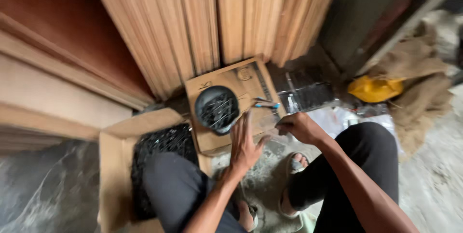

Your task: The person sits on the floor and repeatedly picks black fasteners from a bowl, places them into a small plastic bag, and returns the bag to a cardboard box. The person continues this cycle of filling and returning bags throughout the clip.

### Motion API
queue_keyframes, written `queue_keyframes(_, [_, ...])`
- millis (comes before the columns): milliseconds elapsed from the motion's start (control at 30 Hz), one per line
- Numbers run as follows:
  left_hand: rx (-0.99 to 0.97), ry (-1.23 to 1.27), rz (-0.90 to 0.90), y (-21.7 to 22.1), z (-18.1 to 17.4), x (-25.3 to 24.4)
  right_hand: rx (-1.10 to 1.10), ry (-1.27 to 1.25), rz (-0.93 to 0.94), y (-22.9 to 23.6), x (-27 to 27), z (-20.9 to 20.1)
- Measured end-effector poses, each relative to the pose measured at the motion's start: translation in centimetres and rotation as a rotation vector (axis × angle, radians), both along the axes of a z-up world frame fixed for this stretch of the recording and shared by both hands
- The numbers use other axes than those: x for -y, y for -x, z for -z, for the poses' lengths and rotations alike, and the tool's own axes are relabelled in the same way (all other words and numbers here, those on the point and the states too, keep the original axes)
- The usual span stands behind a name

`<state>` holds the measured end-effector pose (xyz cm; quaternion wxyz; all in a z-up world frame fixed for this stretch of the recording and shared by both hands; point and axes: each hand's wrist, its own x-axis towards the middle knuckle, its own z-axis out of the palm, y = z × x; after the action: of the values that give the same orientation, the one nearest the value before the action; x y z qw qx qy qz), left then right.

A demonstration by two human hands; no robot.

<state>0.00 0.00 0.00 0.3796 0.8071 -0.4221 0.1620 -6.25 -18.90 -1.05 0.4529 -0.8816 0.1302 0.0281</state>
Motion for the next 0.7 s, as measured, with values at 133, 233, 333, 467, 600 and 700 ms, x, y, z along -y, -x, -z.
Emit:
queue_keyframes(133, [-0.311,-0.046,0.151,-2.9,1.0,-1.5,-0.057,0.022,-0.092,-1.6,-3.3,-0.4])
queue_keyframes(233, [-0.610,-0.087,0.077,-4.3,4.5,-2.6,-0.104,0.003,-0.059,-2.9,-5.0,0.0])
queue_keyframes(333, [-0.574,-0.050,0.049,-5.1,3.1,-3.8,-0.136,-0.043,-0.044,-5.0,-6.1,-1.3])
queue_keyframes(467, [-0.605,0.068,-0.036,-3.7,-0.5,-5.7,-0.209,0.092,-0.096,-5.4,-7.6,-2.3])
queue_keyframes(600, [-0.916,0.111,0.018,-2.1,-3.2,-5.9,-0.187,0.038,-0.072,-5.5,-7.2,-0.7])
queue_keyframes(700, [-0.845,0.060,-0.043,-2.6,-1.8,-5.0,-0.189,0.111,-0.070,-5.4,-7.8,-0.5])
